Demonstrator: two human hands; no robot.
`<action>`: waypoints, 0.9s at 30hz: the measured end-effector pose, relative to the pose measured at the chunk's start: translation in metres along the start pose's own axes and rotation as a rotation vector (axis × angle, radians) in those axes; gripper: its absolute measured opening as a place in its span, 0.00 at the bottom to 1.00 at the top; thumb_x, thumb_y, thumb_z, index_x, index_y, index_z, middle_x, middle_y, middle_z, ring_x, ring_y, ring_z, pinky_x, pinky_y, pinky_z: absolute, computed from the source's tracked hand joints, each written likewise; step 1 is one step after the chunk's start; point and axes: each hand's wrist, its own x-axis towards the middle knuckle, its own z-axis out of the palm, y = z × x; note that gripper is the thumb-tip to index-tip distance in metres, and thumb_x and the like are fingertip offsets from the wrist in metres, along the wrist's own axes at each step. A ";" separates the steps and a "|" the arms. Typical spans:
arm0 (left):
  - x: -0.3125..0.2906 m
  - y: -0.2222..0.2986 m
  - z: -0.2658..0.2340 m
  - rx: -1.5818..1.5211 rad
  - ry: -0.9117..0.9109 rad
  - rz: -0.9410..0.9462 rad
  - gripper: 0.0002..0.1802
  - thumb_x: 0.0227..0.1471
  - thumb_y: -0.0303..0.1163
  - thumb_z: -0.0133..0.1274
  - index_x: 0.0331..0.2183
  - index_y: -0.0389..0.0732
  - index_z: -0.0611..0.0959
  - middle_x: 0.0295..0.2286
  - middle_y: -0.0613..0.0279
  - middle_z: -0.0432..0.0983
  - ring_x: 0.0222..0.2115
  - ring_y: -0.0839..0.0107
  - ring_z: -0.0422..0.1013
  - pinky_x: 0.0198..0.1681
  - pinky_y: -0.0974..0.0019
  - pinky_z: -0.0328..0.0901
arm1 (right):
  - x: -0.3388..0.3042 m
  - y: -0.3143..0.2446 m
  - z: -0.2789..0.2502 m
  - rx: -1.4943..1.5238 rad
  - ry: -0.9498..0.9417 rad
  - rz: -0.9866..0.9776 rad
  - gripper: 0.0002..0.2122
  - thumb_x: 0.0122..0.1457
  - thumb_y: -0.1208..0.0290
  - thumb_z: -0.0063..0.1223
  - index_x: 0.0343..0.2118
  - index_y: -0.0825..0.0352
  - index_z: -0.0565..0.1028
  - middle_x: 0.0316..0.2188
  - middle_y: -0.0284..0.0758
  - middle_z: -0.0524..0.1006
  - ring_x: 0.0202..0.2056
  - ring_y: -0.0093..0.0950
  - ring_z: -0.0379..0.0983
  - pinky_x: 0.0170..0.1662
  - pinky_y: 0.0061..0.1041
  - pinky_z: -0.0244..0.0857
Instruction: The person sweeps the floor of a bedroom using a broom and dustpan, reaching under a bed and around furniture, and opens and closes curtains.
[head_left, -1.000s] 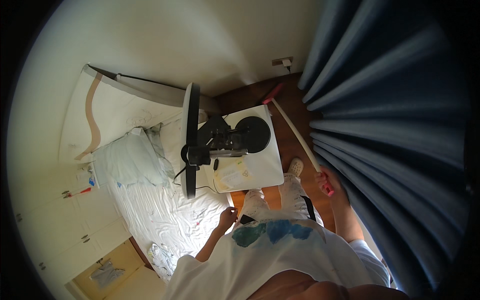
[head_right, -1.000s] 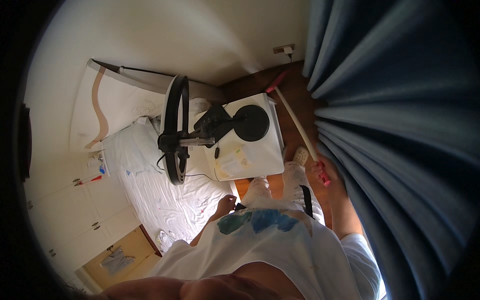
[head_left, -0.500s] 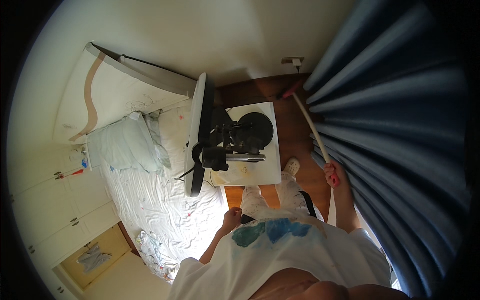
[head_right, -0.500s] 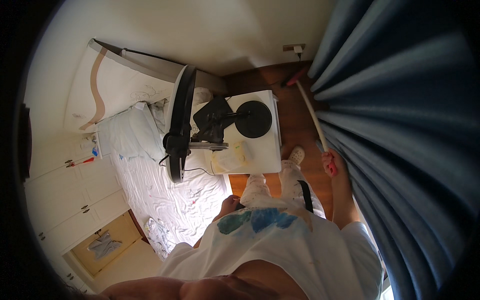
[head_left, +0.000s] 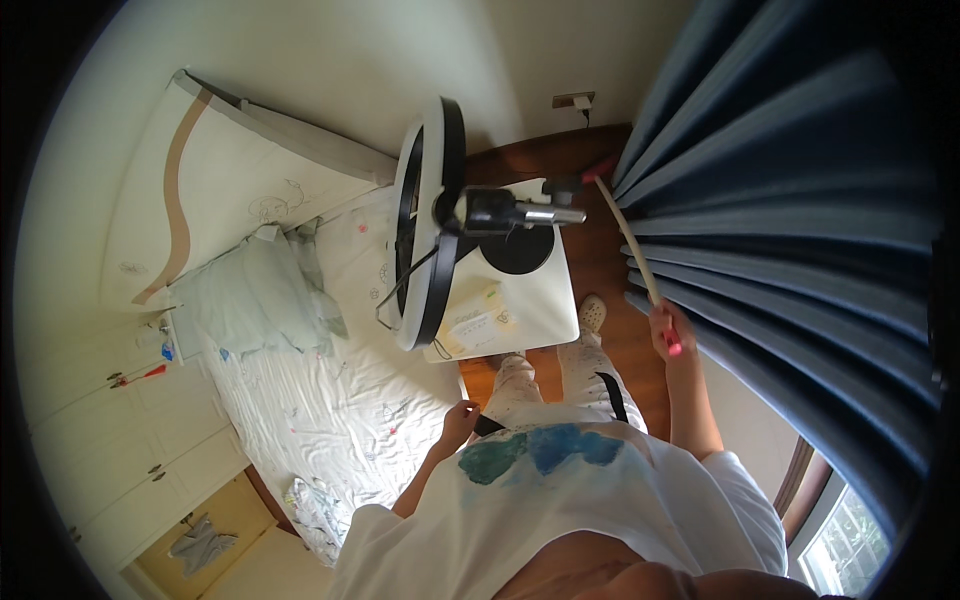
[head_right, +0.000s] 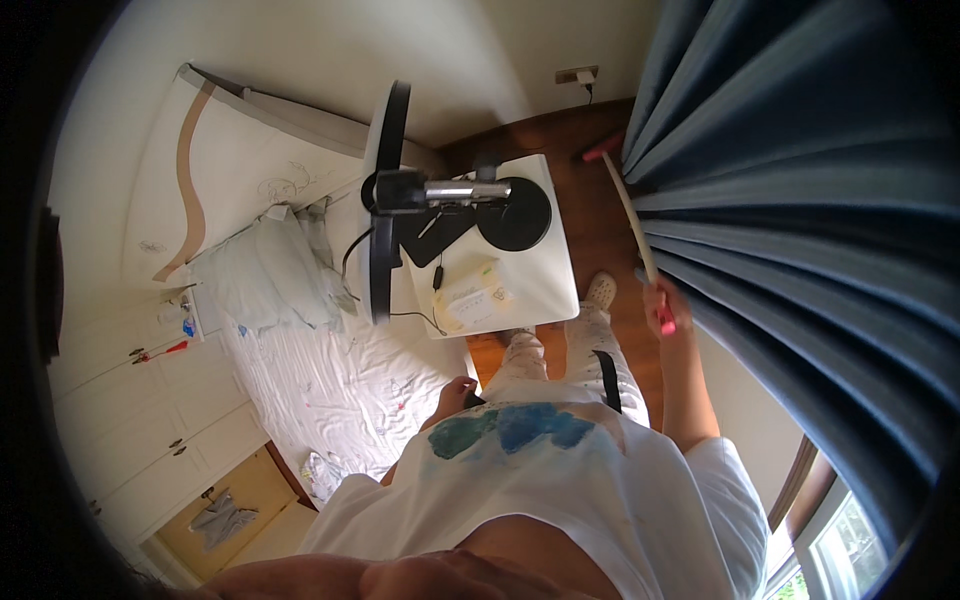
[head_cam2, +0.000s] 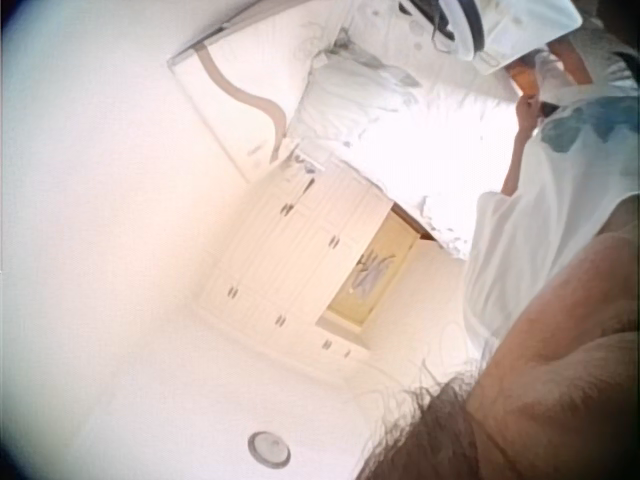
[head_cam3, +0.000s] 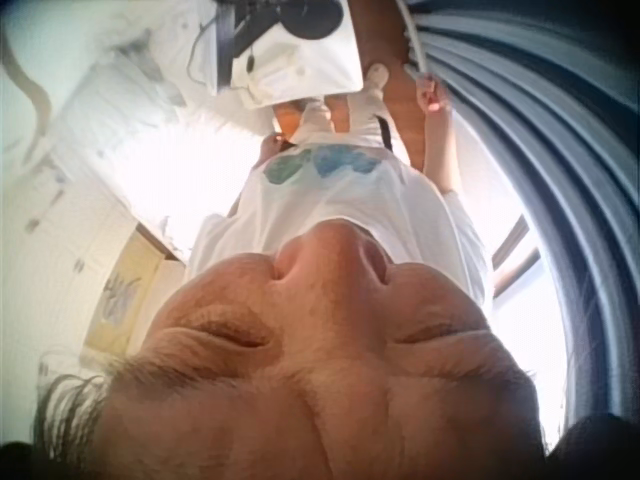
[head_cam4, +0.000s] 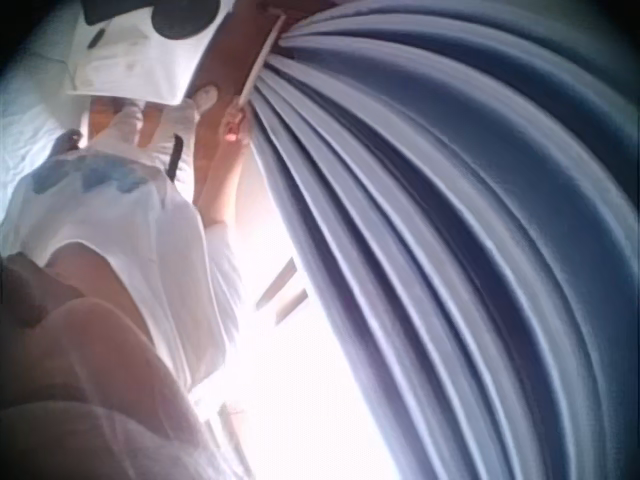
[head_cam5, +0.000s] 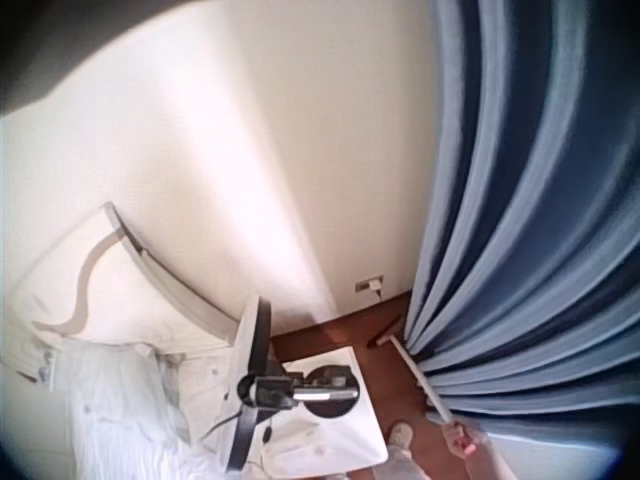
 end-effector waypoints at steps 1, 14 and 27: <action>-0.004 -0.012 -0.003 0.009 -0.003 0.007 0.11 0.45 0.33 0.46 0.29 0.36 0.75 0.18 0.57 0.72 0.18 0.71 0.69 0.22 0.71 0.62 | 0.020 -0.004 0.002 -0.060 -0.014 -0.059 0.06 0.51 0.73 0.41 0.21 0.68 0.61 0.15 0.31 0.62 0.14 0.18 0.59 0.13 0.13 0.56; -0.008 -0.133 -0.070 0.088 -0.025 0.131 0.10 0.44 0.34 0.47 0.27 0.37 0.75 0.15 0.58 0.71 0.15 0.71 0.68 0.19 0.69 0.61 | -0.002 0.077 -0.093 -0.748 0.337 -0.423 0.06 0.49 0.75 0.38 0.18 0.67 0.60 0.11 0.32 0.62 0.12 0.20 0.59 0.12 0.14 0.53; 0.039 -0.102 -0.087 0.150 -0.290 0.308 0.10 0.44 0.33 0.45 0.27 0.35 0.73 0.16 0.60 0.70 0.16 0.75 0.67 0.20 0.73 0.62 | -0.138 0.280 -0.178 -0.762 0.599 -0.634 0.06 0.50 0.77 0.38 0.29 0.72 0.66 0.15 0.32 0.65 0.12 0.17 0.60 0.14 0.13 0.55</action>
